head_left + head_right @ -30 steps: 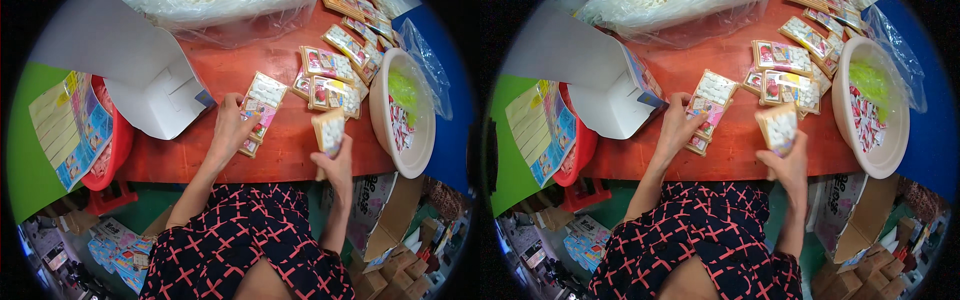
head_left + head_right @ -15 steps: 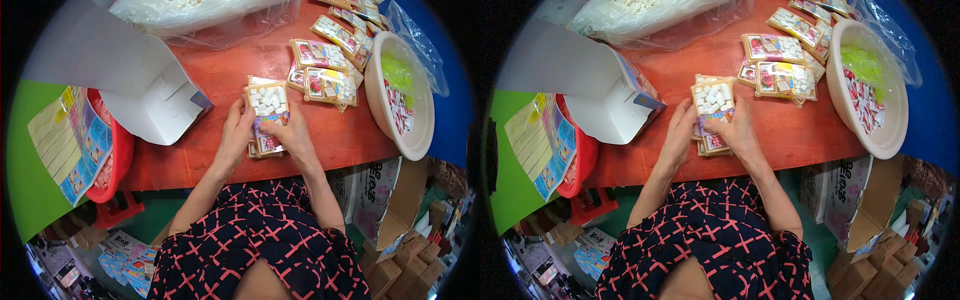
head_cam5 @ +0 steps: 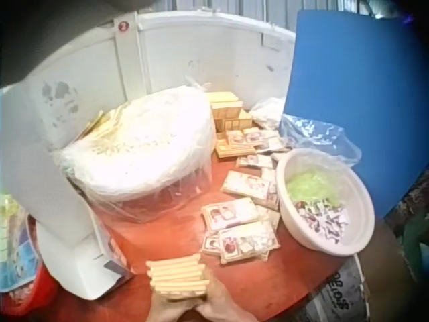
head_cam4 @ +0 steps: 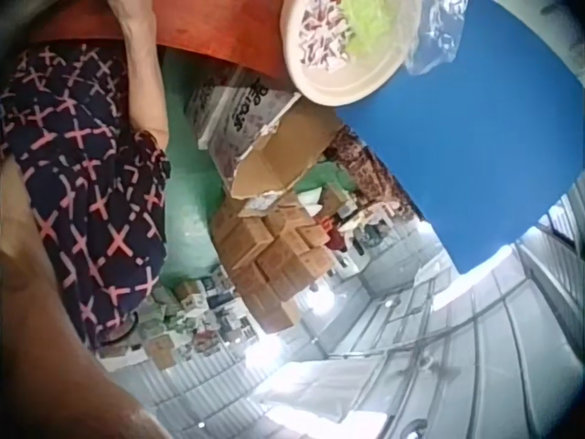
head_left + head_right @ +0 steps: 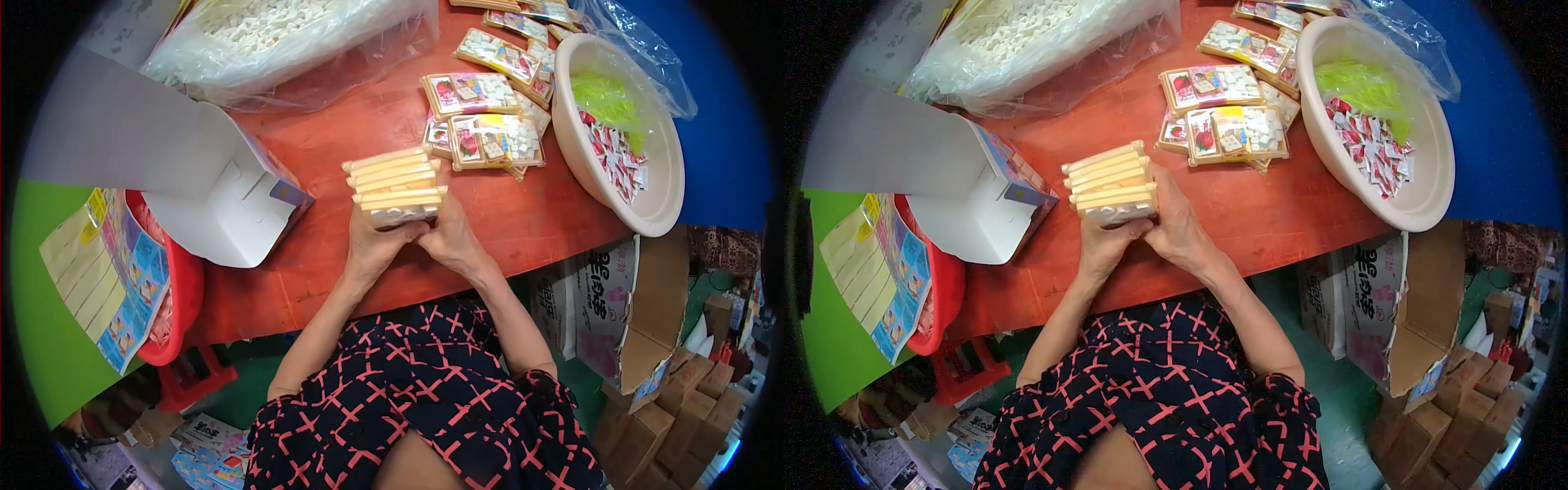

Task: Assembling a cardboard product box and filling it with small packaged toy sets.

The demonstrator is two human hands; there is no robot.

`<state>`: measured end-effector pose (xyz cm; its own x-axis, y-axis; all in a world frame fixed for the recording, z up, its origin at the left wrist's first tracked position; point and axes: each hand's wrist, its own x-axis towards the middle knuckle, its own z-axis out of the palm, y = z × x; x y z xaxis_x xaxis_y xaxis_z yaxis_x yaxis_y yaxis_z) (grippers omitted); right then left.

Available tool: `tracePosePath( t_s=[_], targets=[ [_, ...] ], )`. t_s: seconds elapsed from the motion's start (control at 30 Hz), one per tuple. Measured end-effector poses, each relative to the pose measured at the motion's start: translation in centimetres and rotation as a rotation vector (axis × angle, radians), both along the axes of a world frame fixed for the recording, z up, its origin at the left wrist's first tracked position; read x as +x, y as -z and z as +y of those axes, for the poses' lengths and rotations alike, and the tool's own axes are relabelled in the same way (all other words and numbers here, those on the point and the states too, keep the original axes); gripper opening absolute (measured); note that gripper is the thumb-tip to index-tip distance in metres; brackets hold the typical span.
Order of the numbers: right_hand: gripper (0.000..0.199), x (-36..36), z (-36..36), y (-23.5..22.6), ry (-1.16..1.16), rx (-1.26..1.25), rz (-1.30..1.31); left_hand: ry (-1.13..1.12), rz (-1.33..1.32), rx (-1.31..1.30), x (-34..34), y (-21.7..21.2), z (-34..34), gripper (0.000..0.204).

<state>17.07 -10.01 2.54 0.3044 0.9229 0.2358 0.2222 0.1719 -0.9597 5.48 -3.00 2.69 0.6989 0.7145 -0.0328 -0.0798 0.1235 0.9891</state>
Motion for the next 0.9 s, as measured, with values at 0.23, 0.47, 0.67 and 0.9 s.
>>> tracePosePath(
  t_s=[0.23,0.47,0.67,0.9],
  targets=[
    [0.054,6.5,-4.0,-1.2,0.732,-0.176,-0.339,0.256,0.004,-0.18,4.3,-2.5,4.8,0.07],
    [0.068,9.1,-3.1,1.1,0.924,-0.519,-0.502,0.643,0.292,0.562,15.9,-4.3,12.8,0.051],
    [0.067,9.3,-2.7,1.3,0.966,-0.371,-0.424,0.326,0.627,1.106,16.3,-5.0,10.0,0.062],
    [0.061,7.9,-1.2,0.9,0.92,0.027,0.203,0.155,0.323,0.579,10.1,-5.4,9.4,0.06]
  ],
)
